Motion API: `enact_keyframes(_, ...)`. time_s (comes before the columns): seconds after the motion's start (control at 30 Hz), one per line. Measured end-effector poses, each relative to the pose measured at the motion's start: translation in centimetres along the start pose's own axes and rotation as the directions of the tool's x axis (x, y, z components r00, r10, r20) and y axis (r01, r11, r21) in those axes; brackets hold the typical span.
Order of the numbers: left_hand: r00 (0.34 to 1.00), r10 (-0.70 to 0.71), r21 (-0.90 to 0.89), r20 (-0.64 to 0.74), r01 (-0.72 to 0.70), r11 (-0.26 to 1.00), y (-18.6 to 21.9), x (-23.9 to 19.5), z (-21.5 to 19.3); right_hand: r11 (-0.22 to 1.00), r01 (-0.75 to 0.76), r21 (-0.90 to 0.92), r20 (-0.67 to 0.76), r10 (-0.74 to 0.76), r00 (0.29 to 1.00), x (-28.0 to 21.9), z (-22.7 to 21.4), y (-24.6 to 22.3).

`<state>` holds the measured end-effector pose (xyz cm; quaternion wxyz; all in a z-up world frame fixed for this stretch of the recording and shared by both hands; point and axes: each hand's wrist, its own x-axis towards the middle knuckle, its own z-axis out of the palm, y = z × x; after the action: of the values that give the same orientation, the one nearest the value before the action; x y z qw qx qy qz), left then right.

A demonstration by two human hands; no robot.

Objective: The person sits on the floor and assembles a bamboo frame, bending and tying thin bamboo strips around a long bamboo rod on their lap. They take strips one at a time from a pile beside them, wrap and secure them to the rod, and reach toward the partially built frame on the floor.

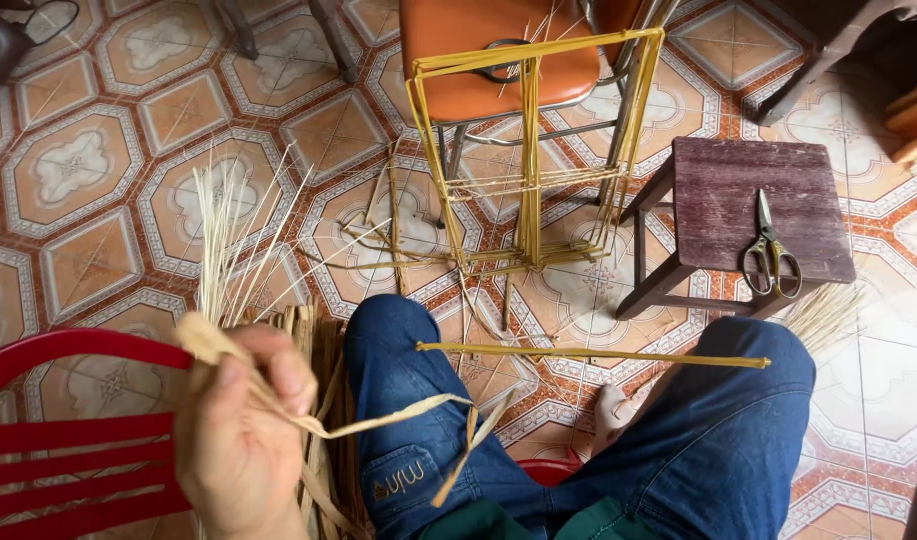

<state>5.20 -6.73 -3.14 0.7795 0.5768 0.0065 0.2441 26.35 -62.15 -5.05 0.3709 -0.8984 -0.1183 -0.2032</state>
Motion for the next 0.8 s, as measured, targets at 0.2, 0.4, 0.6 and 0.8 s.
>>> enact_keyframes(0.2,0.97,-0.243,-0.068,0.026,0.244,0.967,-5.3,-0.6,2.3,0.974,0.098,-0.204,0.075,-0.084,0.994,0.6,5.8,7.5)
enact_keyframes(0.4,0.908,-0.419,0.213,0.02,0.405,0.889,-7.8,-1.4,4.1,0.927,0.125,-0.355,0.418,0.038,0.907,-2.4,15.7,20.1)
enact_keyframes(0.6,0.838,-0.543,0.187,0.058,0.525,0.83,-9.0,-1.2,5.5,0.888,0.016,-0.46,0.586,0.29,0.757,-4.6,18.9,26.2)
enact_keyframes(0.8,0.887,-0.462,0.115,0.006,0.458,0.881,-11.9,-1.5,6.0,0.795,-0.091,-0.6,0.556,0.496,0.667,-4.0,17.8,23.9)
